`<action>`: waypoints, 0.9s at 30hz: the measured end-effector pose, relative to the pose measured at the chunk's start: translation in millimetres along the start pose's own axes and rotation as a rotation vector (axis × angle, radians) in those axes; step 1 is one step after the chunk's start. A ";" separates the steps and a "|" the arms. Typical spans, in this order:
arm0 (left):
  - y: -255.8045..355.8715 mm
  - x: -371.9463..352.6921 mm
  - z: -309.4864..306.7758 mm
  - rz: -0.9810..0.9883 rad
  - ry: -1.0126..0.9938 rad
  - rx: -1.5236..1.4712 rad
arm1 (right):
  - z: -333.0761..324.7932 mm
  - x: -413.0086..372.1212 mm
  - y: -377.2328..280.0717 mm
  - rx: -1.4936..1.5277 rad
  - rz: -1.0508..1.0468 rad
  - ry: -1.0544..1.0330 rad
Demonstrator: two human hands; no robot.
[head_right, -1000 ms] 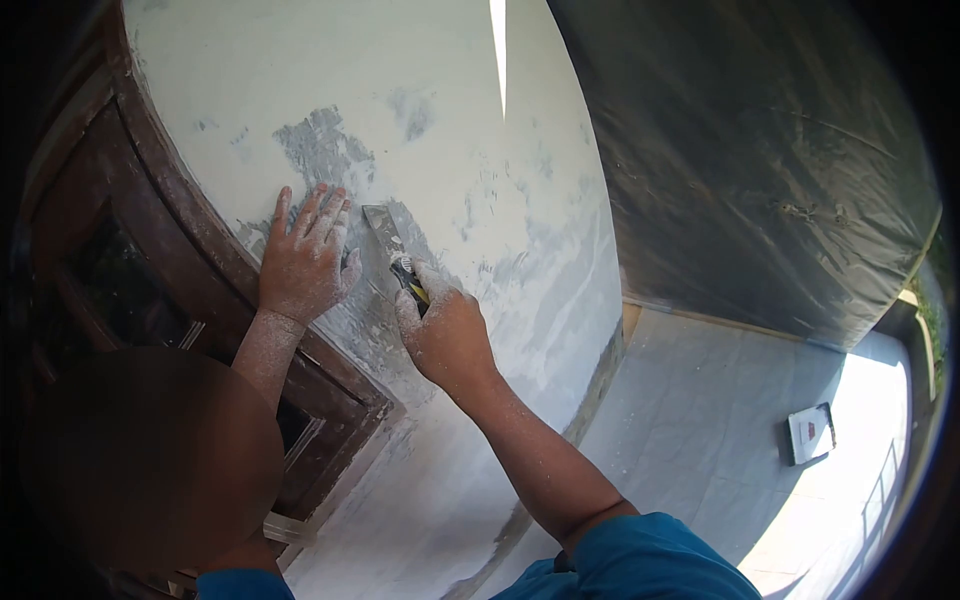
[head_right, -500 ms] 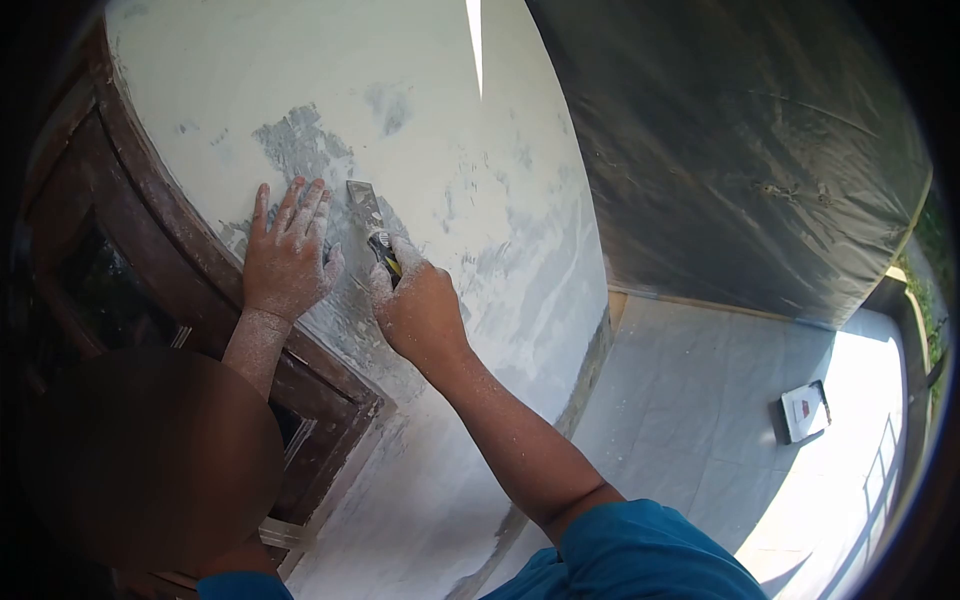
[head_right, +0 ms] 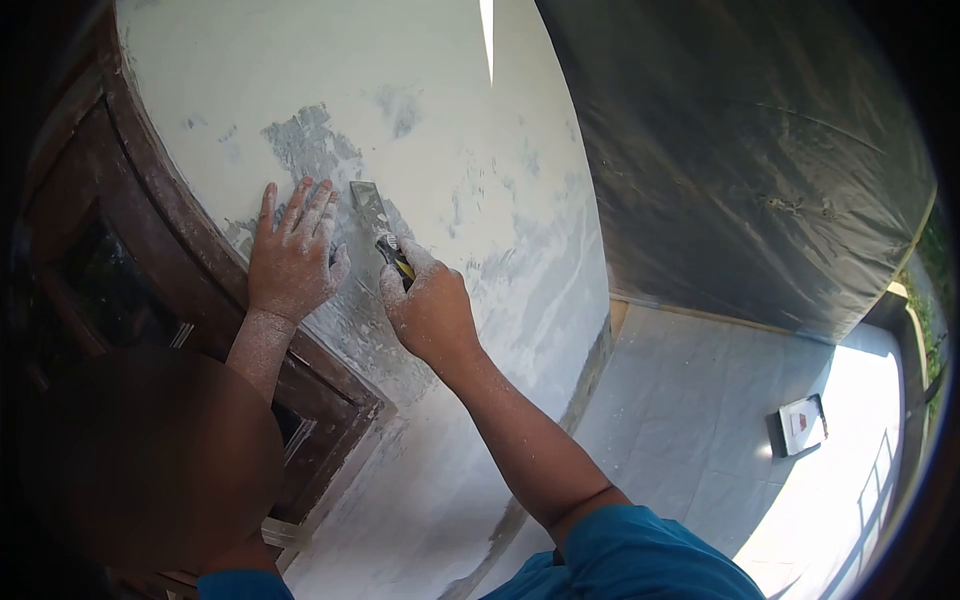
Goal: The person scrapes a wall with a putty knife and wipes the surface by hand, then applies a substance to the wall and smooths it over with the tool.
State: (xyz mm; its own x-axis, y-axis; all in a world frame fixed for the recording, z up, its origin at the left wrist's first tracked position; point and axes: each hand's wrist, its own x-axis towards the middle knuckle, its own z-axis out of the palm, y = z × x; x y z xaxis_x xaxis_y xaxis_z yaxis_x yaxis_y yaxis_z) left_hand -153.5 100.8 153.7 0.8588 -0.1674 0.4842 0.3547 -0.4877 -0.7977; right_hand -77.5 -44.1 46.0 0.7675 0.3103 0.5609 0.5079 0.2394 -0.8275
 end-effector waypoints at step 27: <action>0.2 -0.7 -2.6 0.015 -0.009 0.006 | -1.9 -2.5 -1.2 -0.027 0.013 -0.039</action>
State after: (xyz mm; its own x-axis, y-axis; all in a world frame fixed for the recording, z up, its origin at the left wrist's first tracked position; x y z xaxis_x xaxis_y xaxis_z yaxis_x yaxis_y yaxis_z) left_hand -154.9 98.6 154.1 0.8675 -0.1666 0.4686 0.3437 -0.4802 -0.8070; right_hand -79.3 -46.9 45.6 0.7584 0.3494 0.5503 0.5089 0.2101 -0.8348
